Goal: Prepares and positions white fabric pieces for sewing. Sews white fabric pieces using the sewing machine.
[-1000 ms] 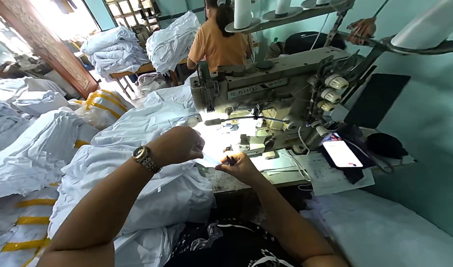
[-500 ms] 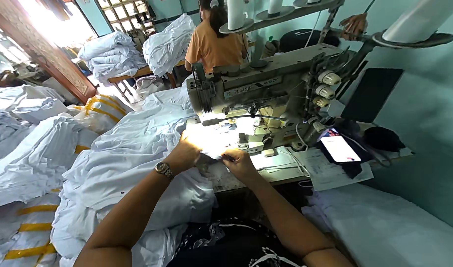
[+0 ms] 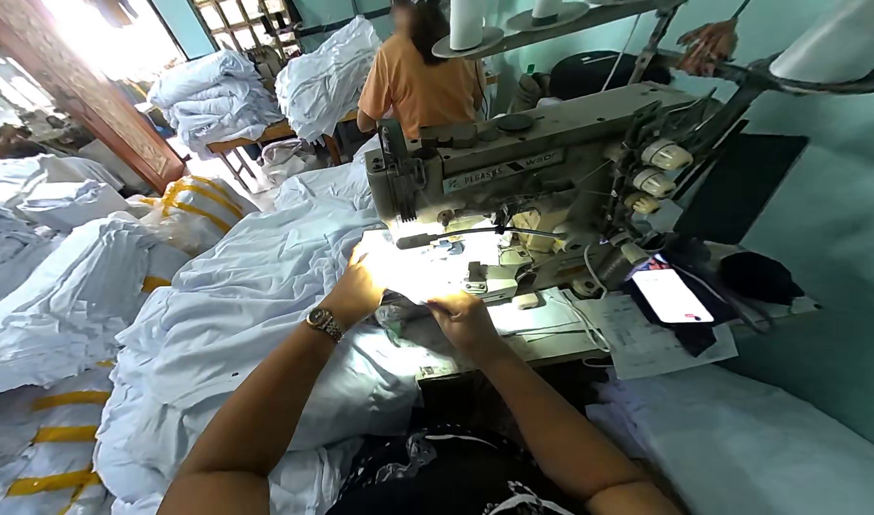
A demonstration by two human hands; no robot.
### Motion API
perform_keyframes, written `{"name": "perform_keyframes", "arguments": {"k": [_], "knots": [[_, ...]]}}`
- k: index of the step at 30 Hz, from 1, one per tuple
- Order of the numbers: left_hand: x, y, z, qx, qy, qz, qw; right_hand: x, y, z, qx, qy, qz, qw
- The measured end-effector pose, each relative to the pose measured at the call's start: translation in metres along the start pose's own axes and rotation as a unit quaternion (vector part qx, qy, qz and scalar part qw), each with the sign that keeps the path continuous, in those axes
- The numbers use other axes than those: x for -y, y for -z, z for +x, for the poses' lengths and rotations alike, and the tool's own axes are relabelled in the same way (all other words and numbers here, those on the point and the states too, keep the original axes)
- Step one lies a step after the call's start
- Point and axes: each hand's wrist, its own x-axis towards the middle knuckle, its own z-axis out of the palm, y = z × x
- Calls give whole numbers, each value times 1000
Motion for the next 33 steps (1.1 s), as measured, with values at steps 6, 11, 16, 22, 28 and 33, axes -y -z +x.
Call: {"name": "perform_keyframes", "arguments": {"k": [6, 11, 16, 22, 28, 33], "knots": [[7, -5, 9, 9, 44, -65, 997, 4, 7, 12, 93, -25, -15, 995], [5, -7, 8, -14, 76, -129, 989, -2, 2, -5, 9, 27, 51, 998], [5, -12, 6, -40, 101, -177, 978, -6, -22, -49, -3, 32, 126, 991], [9, -17, 6, -43, 85, -163, 982, -15, -34, -55, 99, 39, 78, 991], [8, -16, 5, -46, 93, -164, 981, -15, -34, -54, 103, 28, 81, 991], [8, -17, 6, -43, 87, -156, 983, -16, -35, -53, 114, 23, 82, 990]]}}
